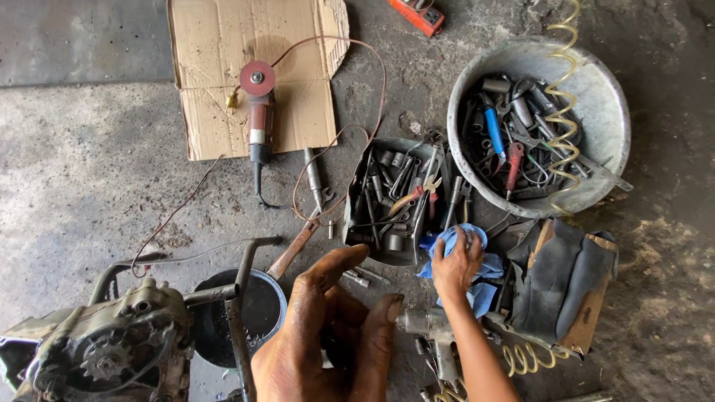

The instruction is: The person sits on the floor and works on a disassembled engine block. They use a hammer and a metal punch to tap a component into place, then use a screwdriver to remove a gear from the engine casing.

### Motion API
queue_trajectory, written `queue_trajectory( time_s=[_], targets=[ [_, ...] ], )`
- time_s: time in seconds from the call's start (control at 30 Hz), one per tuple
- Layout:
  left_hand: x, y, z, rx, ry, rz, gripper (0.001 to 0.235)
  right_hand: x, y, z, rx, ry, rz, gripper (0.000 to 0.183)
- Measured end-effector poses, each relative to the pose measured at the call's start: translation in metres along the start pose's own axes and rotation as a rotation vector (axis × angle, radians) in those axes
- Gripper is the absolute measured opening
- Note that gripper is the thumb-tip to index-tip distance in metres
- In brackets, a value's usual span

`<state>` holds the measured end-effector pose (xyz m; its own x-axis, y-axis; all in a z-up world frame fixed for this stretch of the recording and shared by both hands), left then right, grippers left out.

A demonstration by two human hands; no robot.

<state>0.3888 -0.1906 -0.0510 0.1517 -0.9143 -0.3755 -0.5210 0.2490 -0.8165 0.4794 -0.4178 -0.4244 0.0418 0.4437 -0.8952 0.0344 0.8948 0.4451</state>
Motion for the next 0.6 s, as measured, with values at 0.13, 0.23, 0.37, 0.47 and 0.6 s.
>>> queue_trajectory(
  time_s=[0.13,0.23,0.37,0.47,0.6],
  targets=[
    [-0.001,-0.033,0.038,-0.004,0.041,0.010,0.060,0.053,-0.115,-0.054,0.076,0.390,-0.378,0.089],
    [0.004,-0.034,0.037,-0.068,0.096,-0.052,0.060,0.074,-0.146,-0.093,-0.106,0.512,-0.161,0.034],
    [0.016,-0.027,0.031,-0.016,0.032,-0.001,0.052,0.075,-0.144,-0.127,0.096,0.822,-0.004,0.031],
    [0.019,-0.025,0.031,0.018,-0.102,0.065,0.049,0.049,-0.111,-0.137,0.136,0.824,0.011,0.037],
    [0.021,-0.027,0.038,0.011,0.044,0.035,0.053,0.047,-0.080,-0.172,0.103,0.970,0.320,0.034]
  ],
)
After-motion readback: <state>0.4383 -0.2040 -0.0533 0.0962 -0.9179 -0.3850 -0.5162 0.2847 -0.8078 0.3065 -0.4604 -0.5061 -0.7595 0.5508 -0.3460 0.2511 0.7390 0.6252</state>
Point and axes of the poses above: each hand's wrist, its own z-axis towards the middle knuckle, its own x-axis out of the palm, y = z × x, the point moved 2 cm from there along z, towards the middle knuckle, and after that the axes turned 13 degrees about y, right-handed, at the moved point
